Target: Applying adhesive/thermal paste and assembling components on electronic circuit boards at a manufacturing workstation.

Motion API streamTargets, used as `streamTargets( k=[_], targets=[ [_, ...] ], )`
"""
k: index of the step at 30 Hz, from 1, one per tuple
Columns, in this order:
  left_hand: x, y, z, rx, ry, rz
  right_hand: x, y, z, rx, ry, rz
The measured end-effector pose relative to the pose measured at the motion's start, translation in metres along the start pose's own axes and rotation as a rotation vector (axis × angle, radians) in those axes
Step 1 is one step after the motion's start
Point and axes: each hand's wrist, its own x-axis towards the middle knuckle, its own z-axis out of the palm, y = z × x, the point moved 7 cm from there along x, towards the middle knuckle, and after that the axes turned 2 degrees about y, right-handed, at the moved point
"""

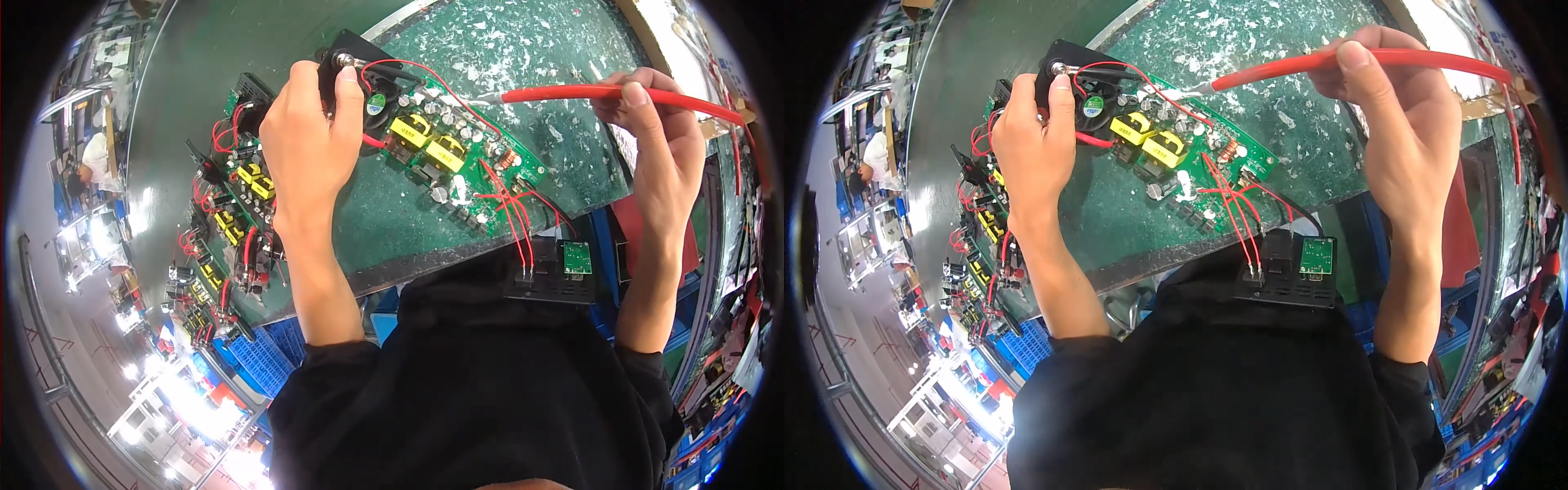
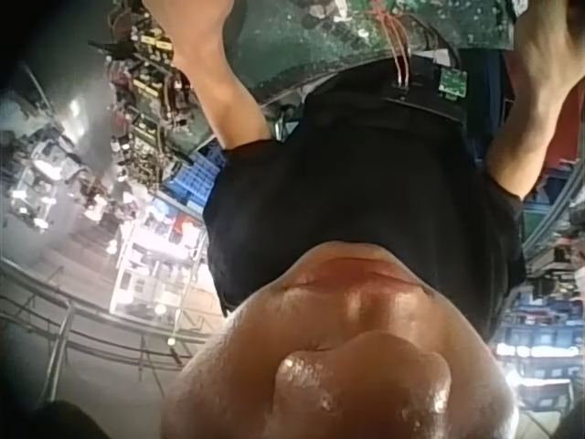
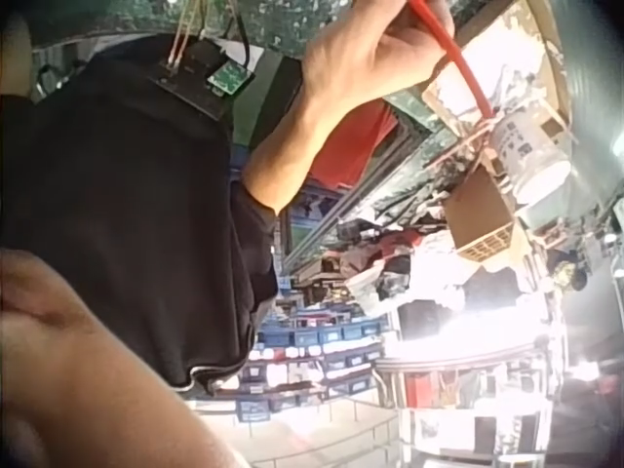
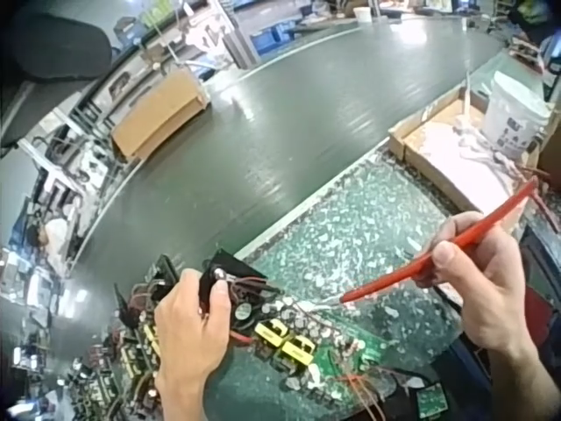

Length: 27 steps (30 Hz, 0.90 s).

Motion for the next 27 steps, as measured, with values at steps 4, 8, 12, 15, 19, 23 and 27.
streamTargets(
  k=[4,8,12,15,19,23,27],
  targets=[
    [0.000,0.001,-0.001,0.003,0.003,0.008,0.002,-0.001,-0.001,0.020,0.028,-0.035],
    [0.001,0.001,0.000,0.015,-0.020,-0.016,-0.002,-0.001,0.005,0.005,-0.002,0.003],
    [-0.001,0.000,0.000,-0.003,0.000,0.002,-0.001,-0.004,0.000,-0.008,-0.029,-0.026],
    [-0.001,0.001,0.000,0.000,0.009,0.017,0.001,-0.002,-0.010,0.032,0.050,-0.021],
    [0.000,0.003,-0.002,0.007,0.012,0.012,-0.001,0.000,-0.004,0.027,0.028,-0.022],
    [0.000,0.003,-0.001,-0.003,0.015,0.022,-0.003,0.002,0.000,-0.005,0.008,0.016],
    [-0.001,0.001,-0.001,0.024,-0.003,-0.001,-0.001,0.000,-0.013,-0.007,0.094,-0.016]
  ],
)
